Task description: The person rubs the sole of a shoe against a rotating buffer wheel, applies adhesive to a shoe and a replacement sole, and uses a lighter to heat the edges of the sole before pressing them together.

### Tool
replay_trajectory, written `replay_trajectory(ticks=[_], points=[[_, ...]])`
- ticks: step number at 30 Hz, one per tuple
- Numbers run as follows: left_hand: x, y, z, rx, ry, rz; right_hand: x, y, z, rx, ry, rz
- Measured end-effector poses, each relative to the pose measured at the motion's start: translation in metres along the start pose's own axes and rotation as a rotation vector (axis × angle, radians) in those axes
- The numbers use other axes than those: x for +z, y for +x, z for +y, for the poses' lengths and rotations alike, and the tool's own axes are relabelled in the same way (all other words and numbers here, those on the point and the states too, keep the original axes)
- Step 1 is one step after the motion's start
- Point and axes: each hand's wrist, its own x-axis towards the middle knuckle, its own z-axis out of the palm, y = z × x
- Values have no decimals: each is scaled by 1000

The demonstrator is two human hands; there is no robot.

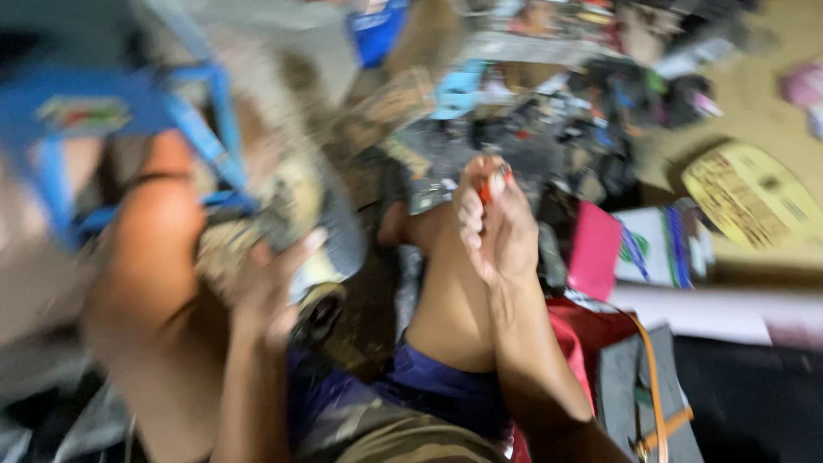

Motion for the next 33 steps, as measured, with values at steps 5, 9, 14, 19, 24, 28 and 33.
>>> replay_trajectory(ticks=[5,9,14,19,24,28,33], points=[[-12,8,-7,-63,-178,-45,-64,54,-32,-37,376,-54],[-21,29,-15,-123,-138,-30,-123,115,-42,-32,451,0],[-37,42,-36,-103,-146,-169,-159,143,-24,185,543,18],[-38,48,-39,-16,-233,-285,-173,144,-25,217,514,13],[-47,42,-27,-174,313,-96,-213,179,-36,152,393,99],[-49,46,-29,-184,156,-140,-256,232,-54,84,236,348],[-52,58,-42,-153,111,-119,-297,284,-89,-8,-143,454]])
